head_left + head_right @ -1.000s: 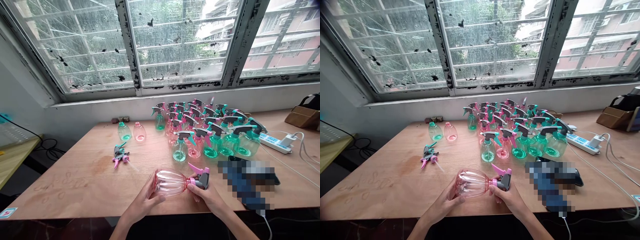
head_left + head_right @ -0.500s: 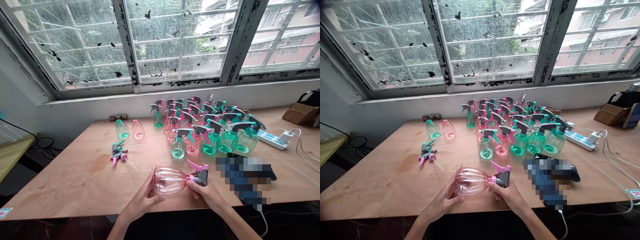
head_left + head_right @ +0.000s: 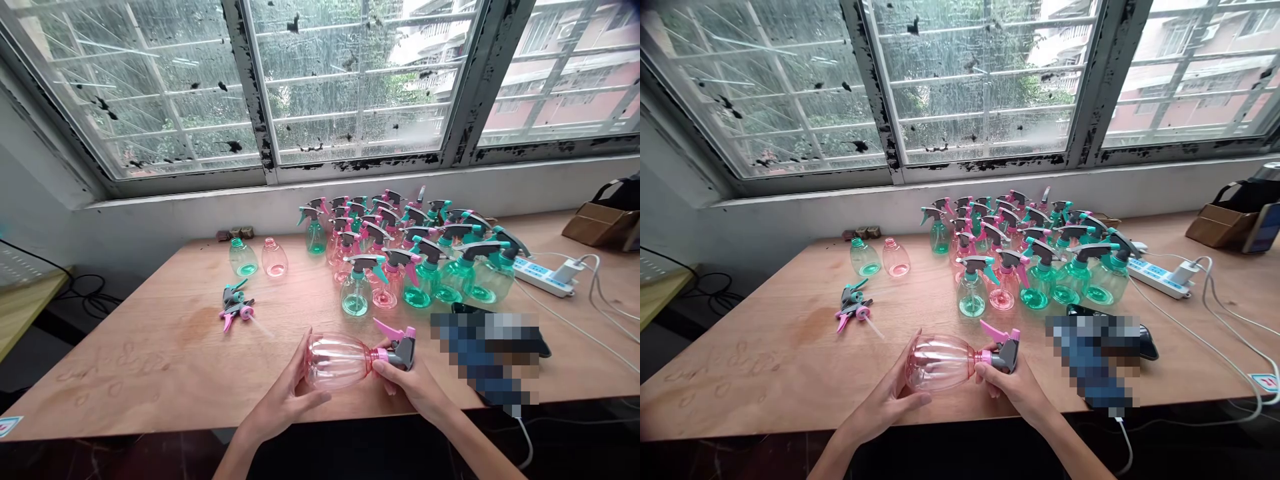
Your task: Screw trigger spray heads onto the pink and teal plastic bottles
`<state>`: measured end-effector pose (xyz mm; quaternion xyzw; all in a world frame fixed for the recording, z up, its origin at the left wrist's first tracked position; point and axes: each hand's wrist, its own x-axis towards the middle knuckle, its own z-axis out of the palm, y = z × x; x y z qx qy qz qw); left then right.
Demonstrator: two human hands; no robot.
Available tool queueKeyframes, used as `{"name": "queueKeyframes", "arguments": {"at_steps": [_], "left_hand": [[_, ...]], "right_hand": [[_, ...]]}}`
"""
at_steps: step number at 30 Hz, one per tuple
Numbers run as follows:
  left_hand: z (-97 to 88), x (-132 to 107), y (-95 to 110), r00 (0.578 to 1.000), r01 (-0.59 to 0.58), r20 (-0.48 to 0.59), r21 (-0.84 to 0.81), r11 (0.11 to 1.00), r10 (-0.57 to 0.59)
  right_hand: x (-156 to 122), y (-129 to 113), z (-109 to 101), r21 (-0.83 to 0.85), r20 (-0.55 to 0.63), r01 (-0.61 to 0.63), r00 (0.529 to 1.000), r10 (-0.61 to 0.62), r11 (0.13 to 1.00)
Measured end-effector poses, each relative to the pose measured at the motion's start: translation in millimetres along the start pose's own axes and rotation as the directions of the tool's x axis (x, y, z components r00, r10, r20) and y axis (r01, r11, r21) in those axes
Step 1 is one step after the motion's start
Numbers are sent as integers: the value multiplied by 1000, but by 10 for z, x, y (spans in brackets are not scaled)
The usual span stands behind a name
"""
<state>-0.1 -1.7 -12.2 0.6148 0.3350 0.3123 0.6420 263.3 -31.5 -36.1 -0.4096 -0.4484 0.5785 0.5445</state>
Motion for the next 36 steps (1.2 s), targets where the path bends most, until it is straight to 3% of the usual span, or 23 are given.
{"name": "queueKeyframes", "arguments": {"at_steps": [7, 14, 20, 25, 30, 36], "left_hand": [[12, -3, -1, 998, -55, -34, -6, 998, 55], [-13, 18, -69, 999, -31, 6, -71, 997, 31], [-23, 7, -45, 1000, -2, 9, -32, 999, 3], [-13, 3, -71, 999, 0, -52, -67, 998, -3], [-20, 10, -57, 1000, 8, 14, -79, 997, -7], [-23, 8, -51, 1000, -19, -7, -54, 998, 19]], "right_hand": [[12, 1, 13, -13, -6, -19, 1000, 19, 1000], [4, -2, 8, -5, -19, -24, 1000, 24, 1000], [28, 34, 1, 17, -21, 20, 1000, -19, 1000], [23, 46, 2, 4, -6, 17, 1000, -17, 1000], [-3, 72, -17, 8, -7, 15, 1000, -15, 1000], [8, 90, -16, -5, -18, 11, 1000, -11, 1000]]}}
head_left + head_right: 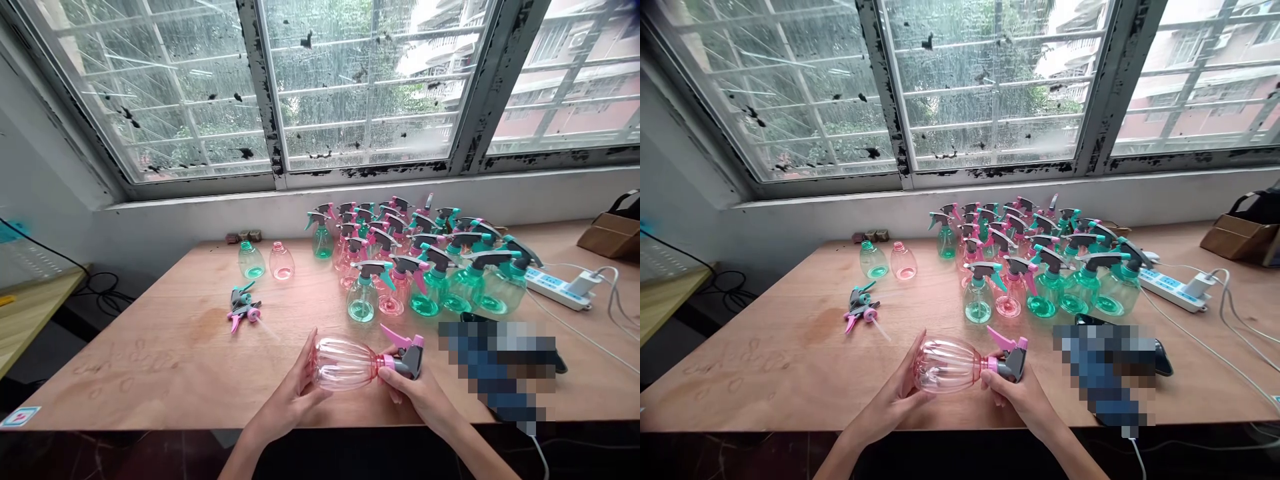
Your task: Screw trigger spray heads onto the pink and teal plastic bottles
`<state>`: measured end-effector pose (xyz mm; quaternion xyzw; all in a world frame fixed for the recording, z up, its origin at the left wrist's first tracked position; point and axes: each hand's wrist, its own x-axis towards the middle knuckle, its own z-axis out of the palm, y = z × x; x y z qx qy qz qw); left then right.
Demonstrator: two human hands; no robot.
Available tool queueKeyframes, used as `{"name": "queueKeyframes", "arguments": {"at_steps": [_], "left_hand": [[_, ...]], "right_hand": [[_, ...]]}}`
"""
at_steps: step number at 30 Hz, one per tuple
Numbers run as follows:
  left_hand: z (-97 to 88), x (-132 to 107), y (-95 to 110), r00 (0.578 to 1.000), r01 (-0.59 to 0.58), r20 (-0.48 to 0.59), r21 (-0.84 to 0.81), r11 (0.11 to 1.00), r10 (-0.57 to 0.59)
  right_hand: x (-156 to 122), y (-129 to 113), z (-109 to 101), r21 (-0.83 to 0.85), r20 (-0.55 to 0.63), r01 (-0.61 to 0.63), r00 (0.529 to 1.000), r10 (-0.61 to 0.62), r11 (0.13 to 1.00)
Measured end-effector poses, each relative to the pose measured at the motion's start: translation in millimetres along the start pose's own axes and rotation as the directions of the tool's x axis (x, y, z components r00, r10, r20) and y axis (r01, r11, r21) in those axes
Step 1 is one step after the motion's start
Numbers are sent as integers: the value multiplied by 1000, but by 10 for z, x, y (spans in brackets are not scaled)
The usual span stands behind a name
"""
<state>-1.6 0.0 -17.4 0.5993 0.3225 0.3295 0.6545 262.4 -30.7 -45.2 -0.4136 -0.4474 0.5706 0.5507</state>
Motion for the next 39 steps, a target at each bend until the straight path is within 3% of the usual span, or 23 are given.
{"name": "queueKeyframes", "arguments": {"at_steps": [19, 22, 25, 33, 39], "left_hand": [[23, -9, 10, 1000, 15, -9, -38, 999, -16], [20, -14, 17, 1000, 11, 16, 11, 1000, -12], [25, -28, 21, 999, -38, -25, 56, 998, 40], [34, -15, -13, 999, -39, -30, -37, 999, 37], [34, -8, 21, 997, -59, -45, 52, 997, 61]], "right_hand": [[-26, -53, 34, -8, 27, -19, 999, 19, 1000], [-24, -70, 43, -14, 23, -14, 1000, 14, 1000], [-18, -78, 45, -20, 28, -6, 1000, 6, 1000], [-14, -10, 9, -19, 59, -7, 998, 8, 1000], [3, 7, -3, -13, 41, 27, 999, -27, 1000]]}}
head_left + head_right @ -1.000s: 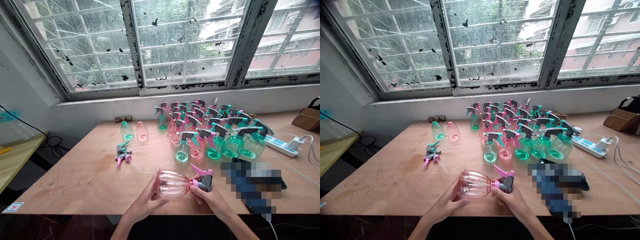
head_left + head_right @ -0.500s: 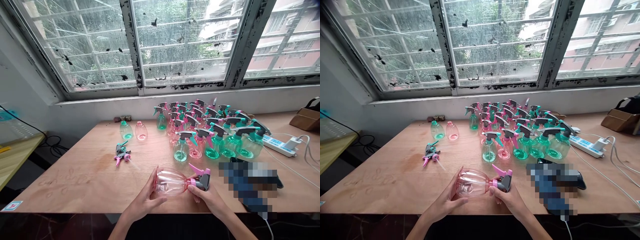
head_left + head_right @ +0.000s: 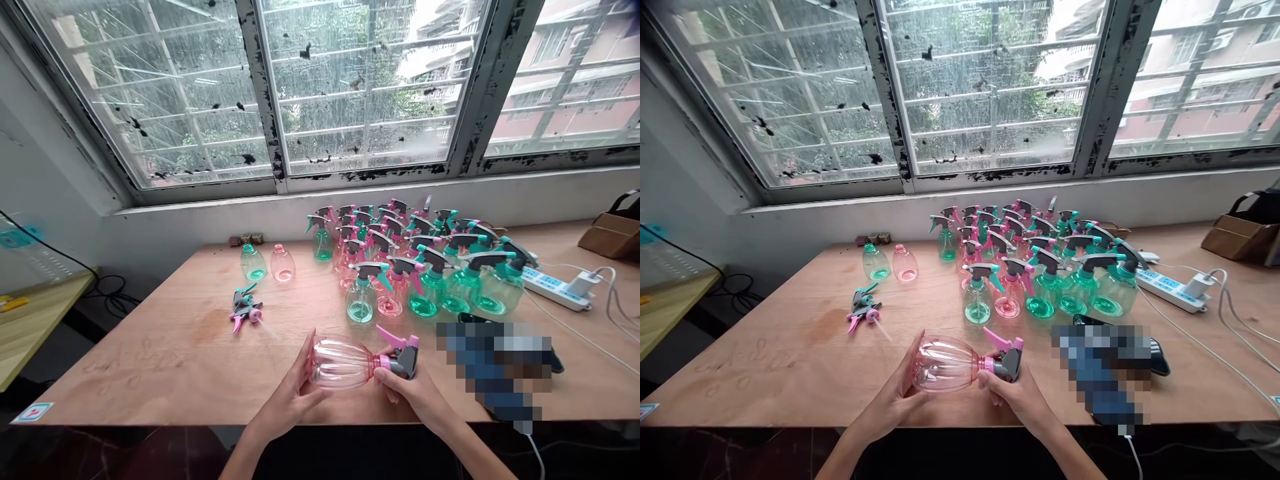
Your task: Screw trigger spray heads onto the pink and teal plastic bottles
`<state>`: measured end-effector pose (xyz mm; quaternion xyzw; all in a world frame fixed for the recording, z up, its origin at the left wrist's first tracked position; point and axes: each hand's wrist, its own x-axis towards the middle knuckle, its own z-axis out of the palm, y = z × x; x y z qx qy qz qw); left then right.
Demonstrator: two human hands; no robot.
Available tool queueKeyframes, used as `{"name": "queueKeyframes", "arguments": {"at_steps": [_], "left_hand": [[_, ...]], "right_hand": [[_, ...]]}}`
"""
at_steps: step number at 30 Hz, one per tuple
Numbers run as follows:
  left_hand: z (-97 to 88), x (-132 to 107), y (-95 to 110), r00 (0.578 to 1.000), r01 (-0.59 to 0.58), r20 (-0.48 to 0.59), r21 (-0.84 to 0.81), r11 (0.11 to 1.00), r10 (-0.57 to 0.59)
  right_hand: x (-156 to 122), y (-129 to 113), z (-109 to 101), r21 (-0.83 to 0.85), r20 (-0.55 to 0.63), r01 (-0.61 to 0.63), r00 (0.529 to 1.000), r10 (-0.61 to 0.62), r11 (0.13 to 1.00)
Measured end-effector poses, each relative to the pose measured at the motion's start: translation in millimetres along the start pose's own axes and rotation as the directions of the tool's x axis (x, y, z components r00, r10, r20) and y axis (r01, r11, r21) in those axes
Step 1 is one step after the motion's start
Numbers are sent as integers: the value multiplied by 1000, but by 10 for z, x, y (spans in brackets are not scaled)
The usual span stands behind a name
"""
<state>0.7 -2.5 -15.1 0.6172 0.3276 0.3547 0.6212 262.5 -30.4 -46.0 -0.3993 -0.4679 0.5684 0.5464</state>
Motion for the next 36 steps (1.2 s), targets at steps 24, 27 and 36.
{"name": "queueKeyframes", "arguments": {"at_steps": [24, 27, 36], "left_hand": [[22, -2, 36, 997, 67, 29, -71, 995, -65], [18, 7, 54, 997, 73, 27, -21, 997, -73], [-3, 0, 19, 996, 88, 22, -82, 993, -86]], "right_hand": [[6, -34, 23, 11, -6, -22, 1000, 22, 1000], [13, -27, 12, 31, -18, -24, 1000, 24, 999], [0, -52, 18, 27, -25, -26, 999, 27, 999]]}}
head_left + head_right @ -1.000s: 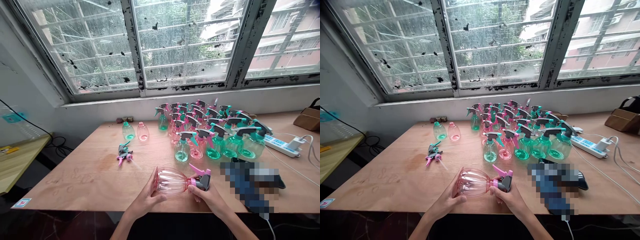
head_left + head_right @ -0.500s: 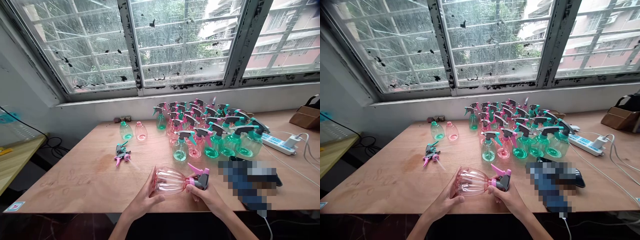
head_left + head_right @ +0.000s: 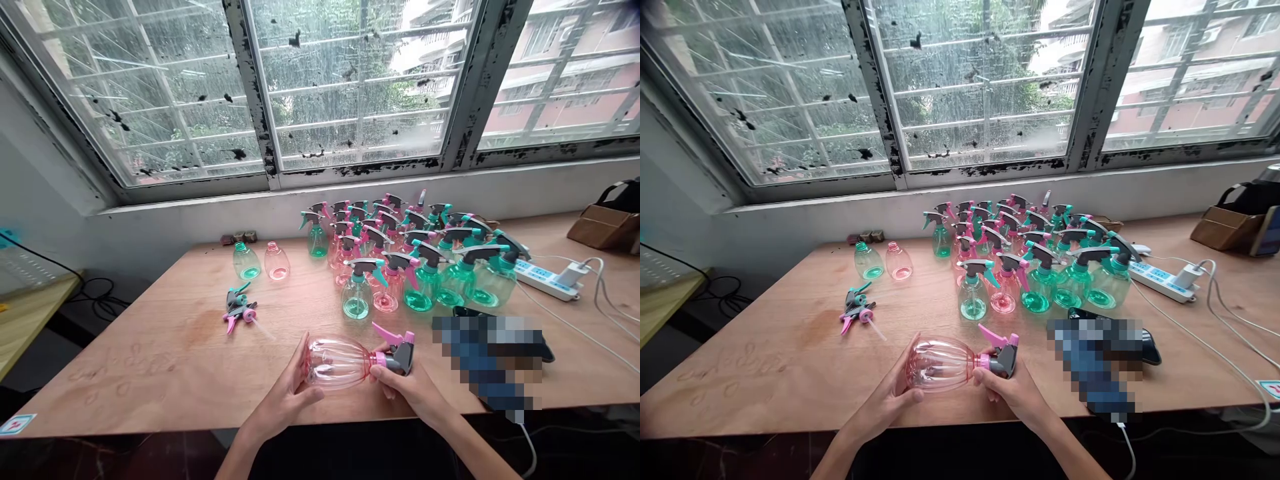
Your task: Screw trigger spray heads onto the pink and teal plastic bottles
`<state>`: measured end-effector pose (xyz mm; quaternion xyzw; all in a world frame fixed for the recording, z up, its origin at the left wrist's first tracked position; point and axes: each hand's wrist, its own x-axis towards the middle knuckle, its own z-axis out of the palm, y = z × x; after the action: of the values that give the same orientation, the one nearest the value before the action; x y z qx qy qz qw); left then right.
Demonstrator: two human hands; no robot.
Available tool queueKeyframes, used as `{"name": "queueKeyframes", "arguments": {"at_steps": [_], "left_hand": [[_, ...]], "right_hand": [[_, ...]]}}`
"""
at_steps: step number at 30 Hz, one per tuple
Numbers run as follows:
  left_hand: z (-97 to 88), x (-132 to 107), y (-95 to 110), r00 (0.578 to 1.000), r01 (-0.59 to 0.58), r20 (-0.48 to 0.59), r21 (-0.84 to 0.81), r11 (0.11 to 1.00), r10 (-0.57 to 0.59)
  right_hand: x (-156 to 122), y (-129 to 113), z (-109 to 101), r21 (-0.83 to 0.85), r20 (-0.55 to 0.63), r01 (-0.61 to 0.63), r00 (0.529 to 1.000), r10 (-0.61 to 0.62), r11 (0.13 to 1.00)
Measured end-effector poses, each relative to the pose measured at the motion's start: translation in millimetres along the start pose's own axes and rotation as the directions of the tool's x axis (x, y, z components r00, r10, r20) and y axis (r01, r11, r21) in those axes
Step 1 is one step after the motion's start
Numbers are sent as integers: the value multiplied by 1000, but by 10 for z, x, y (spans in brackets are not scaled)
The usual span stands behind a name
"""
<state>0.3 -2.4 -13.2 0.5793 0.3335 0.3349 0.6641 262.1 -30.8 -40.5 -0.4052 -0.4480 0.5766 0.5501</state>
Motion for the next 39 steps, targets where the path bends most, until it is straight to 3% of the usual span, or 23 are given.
{"name": "queueKeyframes", "arguments": {"at_steps": [9, 16, 23, 32, 39], "left_hand": [[34, 1, 42, 999, -40, -6, 92, 995, 41], [12, 9, 16, 999, -14, 34, 11, 1000, 14], [19, -20, 58, 998, -38, 48, 128, 991, 32], [13, -2, 18, 999, 12, 51, 8, 1000, -12], [18, -9, 39, 999, -25, 42, 103, 994, 21]], "right_hand": [[0, 7, -16, -5, -2, 13, 1000, -13, 1000], [-1, -24, 3, -36, 0, 1, 1000, -1, 999], [5, 11, 4, 12, -23, 15, 1000, -15, 1000], [10, 49, -22, -8, 0, 5, 1000, -5, 1000], [4, 26, -3, 7, -6, 11, 1000, -11, 1000]]}}
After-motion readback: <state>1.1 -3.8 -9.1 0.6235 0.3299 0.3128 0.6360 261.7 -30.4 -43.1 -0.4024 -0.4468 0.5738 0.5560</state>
